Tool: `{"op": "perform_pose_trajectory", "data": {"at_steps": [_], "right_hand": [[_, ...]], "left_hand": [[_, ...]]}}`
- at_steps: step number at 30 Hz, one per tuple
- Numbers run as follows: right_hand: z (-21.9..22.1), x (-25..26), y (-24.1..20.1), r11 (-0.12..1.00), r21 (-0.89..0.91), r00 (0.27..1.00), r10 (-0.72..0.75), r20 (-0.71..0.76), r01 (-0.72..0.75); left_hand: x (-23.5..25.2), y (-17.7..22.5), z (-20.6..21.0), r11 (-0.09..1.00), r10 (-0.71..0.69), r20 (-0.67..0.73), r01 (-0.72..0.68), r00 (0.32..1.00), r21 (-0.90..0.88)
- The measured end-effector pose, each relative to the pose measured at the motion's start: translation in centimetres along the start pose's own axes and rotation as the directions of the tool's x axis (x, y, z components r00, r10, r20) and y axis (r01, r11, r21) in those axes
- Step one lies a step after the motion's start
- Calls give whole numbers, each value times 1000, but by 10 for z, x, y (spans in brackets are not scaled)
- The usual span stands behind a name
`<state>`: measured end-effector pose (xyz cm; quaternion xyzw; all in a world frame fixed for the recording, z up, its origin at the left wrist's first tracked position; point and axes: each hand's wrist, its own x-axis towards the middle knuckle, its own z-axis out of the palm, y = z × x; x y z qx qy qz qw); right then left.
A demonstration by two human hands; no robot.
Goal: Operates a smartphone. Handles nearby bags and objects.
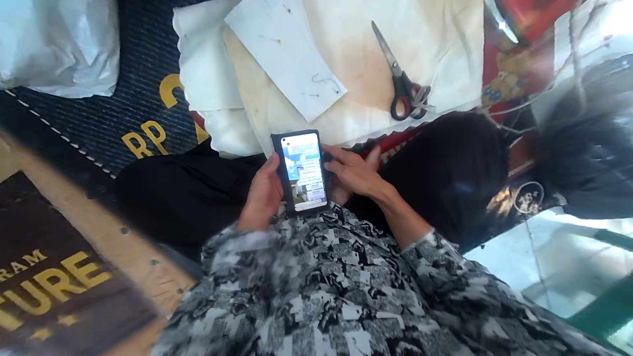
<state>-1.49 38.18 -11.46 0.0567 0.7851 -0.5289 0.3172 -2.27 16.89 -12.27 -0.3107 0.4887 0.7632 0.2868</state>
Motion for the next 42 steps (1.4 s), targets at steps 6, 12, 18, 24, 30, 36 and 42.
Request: {"op": "perform_pose_trajectory", "data": {"at_steps": [6, 12, 18, 24, 30, 36, 42], "right_hand": [[0, 0, 1, 1000, -2, 1000, 2, 1, -2], [0, 0, 0, 1000, -9, 1000, 13, 4, -13], [-1, -1, 0, 1000, -5, 1000, -1, 14, 1], [-1, -1, -1, 1000, 1, 1000, 7, 12, -7], [2, 4, 18, 999, -31, 999, -39, -21, 38], [0, 0, 5, 1000, -30, 1000, 7, 10, -7], [2, 8, 27, 1000, -26, 1000, -14, -15, 13]], "left_hand": [[2, -1, -3, 1000, -4, 19, 4, 1000, -2], [2, -1, -2, 1000, -8, 15, 9, 1000, -15], [4, -2, -4, 1000, 3, 37, -3, 999, -22], [4, -1, -4, 1000, 1, 31, 0, 1000, -25], [4, -2, -4, 1000, 1, 17, -1, 1000, -11], [3, -1, -3, 1000, 1, 21, -1, 1000, 0], [4, -2, -4, 1000, 4, 22, -4, 1000, -20]]}}
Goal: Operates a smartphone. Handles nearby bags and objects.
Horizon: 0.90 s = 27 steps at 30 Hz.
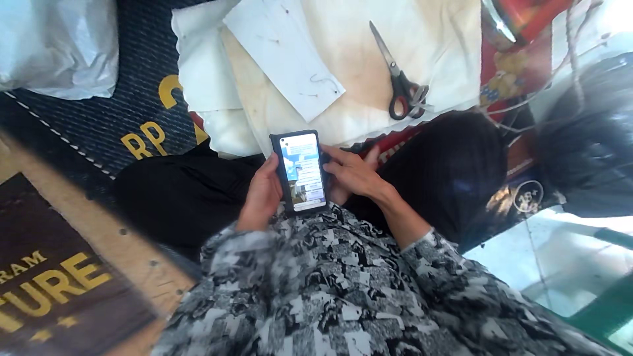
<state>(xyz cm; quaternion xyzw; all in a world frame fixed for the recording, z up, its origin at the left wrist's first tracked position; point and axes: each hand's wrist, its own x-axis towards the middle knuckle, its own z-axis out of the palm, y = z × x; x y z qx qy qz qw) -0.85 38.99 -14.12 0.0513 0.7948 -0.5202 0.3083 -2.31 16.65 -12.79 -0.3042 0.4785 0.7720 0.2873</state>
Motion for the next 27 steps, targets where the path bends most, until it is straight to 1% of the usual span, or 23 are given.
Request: {"op": "perform_pose_trajectory", "data": {"at_steps": [3, 5, 7, 10, 13, 19, 23, 27], "right_hand": [[0, -2, -6, 1000, 18, 1000, 4, 4, -4], [-3, -6, -22, 999, 17, 999, 32, 33, -33], [-4, -8, -30, 999, 3, 998, 36, 44, -36], [-5, -8, -30, 999, -22, 999, 25, 45, -24], [-5, -8, -29, 1000, -25, 999, 15, 45, -14], [-4, -7, -28, 1000, -29, 999, 1, 33, 0], [-5, -7, -27, 1000, -21, 999, 21, 48, -20], [-2, -8, -26, 1000, -12, 999, -14, 32, 14]], "left_hand": [[0, 0, 1, 1000, 1, -12, -1, 1000, 4], [-1, 0, 1, 1000, 1, -4, -1, 1000, -4], [-1, 1, 2, 1000, -11, -7, 11, 1000, -11], [-1, 2, 2, 1000, -18, -16, 18, 1000, -4], [1, 1, 0, 1000, -13, 14, 14, 1000, -9], [-1, 2, 4, 1000, -13, -30, 12, 999, -4], [0, 1, 2, 1000, -9, -26, 8, 1000, -13], [-6, 3, 5, 1000, -13, -35, 13, 999, 0]]}}
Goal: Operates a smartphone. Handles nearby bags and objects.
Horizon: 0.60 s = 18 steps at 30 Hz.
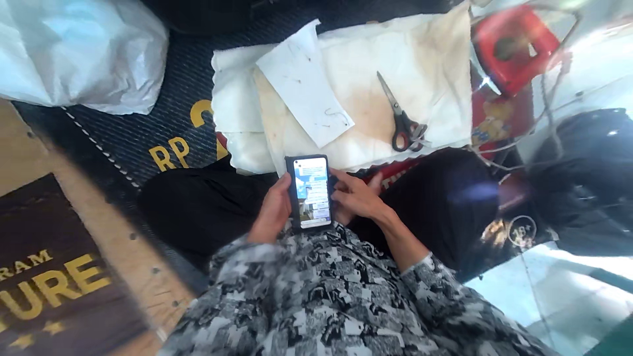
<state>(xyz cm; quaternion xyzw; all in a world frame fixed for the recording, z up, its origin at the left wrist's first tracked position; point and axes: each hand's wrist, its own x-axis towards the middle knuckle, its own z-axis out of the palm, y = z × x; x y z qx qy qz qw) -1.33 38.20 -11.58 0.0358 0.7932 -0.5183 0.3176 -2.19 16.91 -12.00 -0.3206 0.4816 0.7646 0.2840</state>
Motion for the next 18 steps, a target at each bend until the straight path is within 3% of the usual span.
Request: {"op": "perform_pose_trajectory", "data": {"at_steps": [10, 15, 18], "right_hand": [[1, 0, -3, 997, 78, 1000, 27, -7, -26], [5, 5, 5, 946, 321, 995, 62, -74, -36], [13, 8, 2, 818, 568, 987, 147, -56, -90]], "left_hand": [[3, 1, 1, 1000, 0, -36, -1, 999, -23], [5, 0, 1, 992, 61, -58, -67, 996, -110], [8, 0, 4, 986, 81, -84, -92, 993, -138]]}}
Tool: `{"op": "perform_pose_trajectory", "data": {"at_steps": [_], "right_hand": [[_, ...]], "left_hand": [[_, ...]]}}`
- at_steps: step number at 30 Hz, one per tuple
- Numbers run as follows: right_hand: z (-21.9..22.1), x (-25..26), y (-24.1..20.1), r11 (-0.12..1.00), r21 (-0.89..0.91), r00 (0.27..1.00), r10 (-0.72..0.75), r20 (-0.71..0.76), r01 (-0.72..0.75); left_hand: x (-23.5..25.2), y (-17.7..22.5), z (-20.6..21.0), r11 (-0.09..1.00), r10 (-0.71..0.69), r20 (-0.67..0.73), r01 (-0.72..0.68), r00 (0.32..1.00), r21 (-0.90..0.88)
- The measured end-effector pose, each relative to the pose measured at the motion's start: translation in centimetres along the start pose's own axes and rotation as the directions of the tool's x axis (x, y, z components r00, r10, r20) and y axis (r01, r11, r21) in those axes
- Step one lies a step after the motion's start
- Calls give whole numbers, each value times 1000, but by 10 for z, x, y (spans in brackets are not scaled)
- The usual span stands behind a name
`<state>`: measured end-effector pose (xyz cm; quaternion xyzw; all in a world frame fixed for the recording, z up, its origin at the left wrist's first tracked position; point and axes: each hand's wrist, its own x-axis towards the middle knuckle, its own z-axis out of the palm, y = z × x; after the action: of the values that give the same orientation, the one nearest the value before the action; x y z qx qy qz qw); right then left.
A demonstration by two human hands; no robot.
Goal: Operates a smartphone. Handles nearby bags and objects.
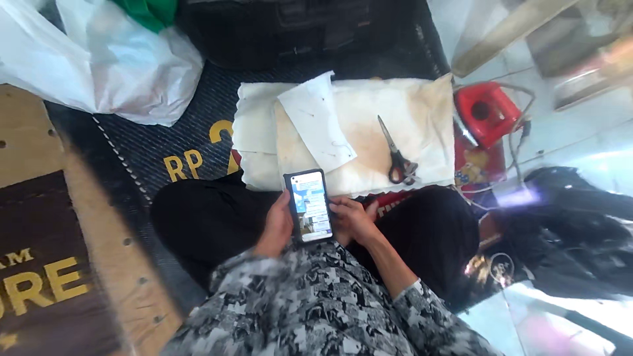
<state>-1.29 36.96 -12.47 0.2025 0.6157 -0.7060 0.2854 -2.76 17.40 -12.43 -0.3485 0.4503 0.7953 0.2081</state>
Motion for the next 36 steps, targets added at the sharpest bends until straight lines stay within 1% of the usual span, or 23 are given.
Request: {"op": "perform_pose_trajectory", "data": {"at_steps": [2, 5, 7, 8, 9, 11, 13, 14, 15, 17, 18, 20, 22, 25, 27, 30, 32, 34, 35, 36], "right_hand": [[9, -3, 4, 996, 89, 999, -19, -30, 21], [20, -6, -2, 977, 181, 991, -95, -98, 111], [20, -7, -10, 963, 219, 982, -132, -133, 159], [18, -6, -17, 954, 231, 976, -162, -147, 193], [15, -3, -24, 941, 245, 965, -196, -172, 235], [3, 7, -47, 915, 250, 936, -260, -236, 317], [-11, 23, -78, 890, 213, 887, -324, -328, 404], [-19, 33, -97, 879, 189, 861, -350, -368, 438], [-28, 45, -117, 872, 165, 839, -367, -402, 461], [-42, 71, -159, 853, 124, 789, -402, -464, 507], [-48, 86, -181, 842, 109, 765, -415, -493, 528], [-58, 119, -224, 827, 86, 726, -432, -535, 555], [-71, 153, -262, 817, 63, 700, -447, -557, 573], [-85, 201, -310, 821, 38, 695, -456, -556, 570], [-88, 228, -337, 812, 65, 682, -440, -585, 580], [-83, 255, -367, 805, 168, 685, -351, -638, 569], [-83, 268, -378, 810, 197, 690, -312, -653, 552], [-85, 276, -381, 830, 167, 679, -300, -670, 532], [-85, 278, -381, 841, 145, 671, -300, -678, 522], [-83, 278, -381, 856, 114, 658, -295, -692, 503]], "left_hand": [[0, -1, 0, 1000, 8, 1, -8, 1000, 2], [-3, 9, 9, 1000, 19, 14, -19, 1000, -22], [-2, 21, 15, 1000, 23, 70, -23, 997, 8], [2, 30, 18, 997, 29, 108, -36, 994, 65], [7, 41, 20, 988, 53, 150, -74, 987, 137], [24, 68, 21, 948, 158, 212, -208, 965, 239], [44, 101, 18, 877, 315, 182, -359, 931, 320], [53, 119, 15, 821, 417, 151, -443, 896, 361], [63, 136, 9, 751, 520, 134, -527, 843, 397], [87, 166, -7, 598, 708, 88, -661, 701, 454], [96, 179, -16, 522, 782, 55, -701, 620, 486], [113, 200, -36, 416, 884, -47, -735, 466, 536], [125, 212, -54, 374, 924, -153, -741, 350, 557], [132, 226, -73, 396, 913, -322, -733, 250, 553], [130, 234, -74, 419, 887, -418, -725, 198, 546], [125, 242, -74, 427, 866, -481, -701, 136, 571], [120, 246, -73, 438, 852, -507, -710, 132, 551], [112, 249, -72, 447, 840, -524, -730, 143, 518], [109, 249, -74, 436, 842, -524, -735, 129, 520], [106, 249, -76, 411, 849, -520, -740, 97, 532]]}}
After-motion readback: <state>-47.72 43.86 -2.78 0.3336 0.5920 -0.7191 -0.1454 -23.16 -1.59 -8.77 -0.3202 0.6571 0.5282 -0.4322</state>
